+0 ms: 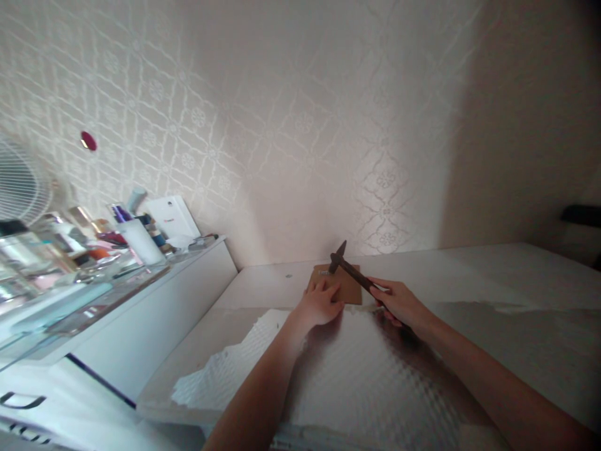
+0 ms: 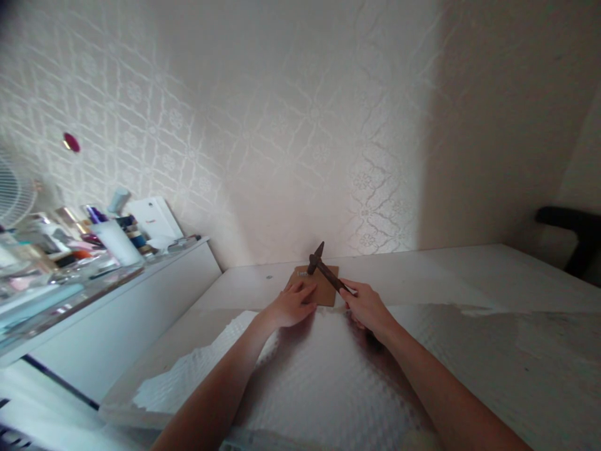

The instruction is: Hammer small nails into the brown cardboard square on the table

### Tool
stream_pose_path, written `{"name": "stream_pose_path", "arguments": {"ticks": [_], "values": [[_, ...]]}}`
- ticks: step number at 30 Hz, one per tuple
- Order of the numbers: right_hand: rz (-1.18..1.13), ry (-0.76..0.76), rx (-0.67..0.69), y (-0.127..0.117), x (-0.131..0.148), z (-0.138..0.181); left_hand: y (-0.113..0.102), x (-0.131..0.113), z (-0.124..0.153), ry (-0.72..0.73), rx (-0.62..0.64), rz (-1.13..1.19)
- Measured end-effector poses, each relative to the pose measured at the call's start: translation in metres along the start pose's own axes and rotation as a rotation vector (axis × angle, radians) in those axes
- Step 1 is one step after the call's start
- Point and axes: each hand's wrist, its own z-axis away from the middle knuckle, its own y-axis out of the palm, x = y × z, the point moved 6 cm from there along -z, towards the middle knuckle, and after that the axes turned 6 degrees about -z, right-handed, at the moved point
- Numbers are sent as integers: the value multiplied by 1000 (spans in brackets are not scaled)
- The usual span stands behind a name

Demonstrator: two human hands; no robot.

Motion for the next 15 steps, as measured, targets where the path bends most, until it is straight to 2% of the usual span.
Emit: {"name": "stream_pose_path", "arguments": {"ticks": [15], "values": [[0, -18, 0, 0, 1, -1, 2, 1, -1, 4, -16, -5]]}}
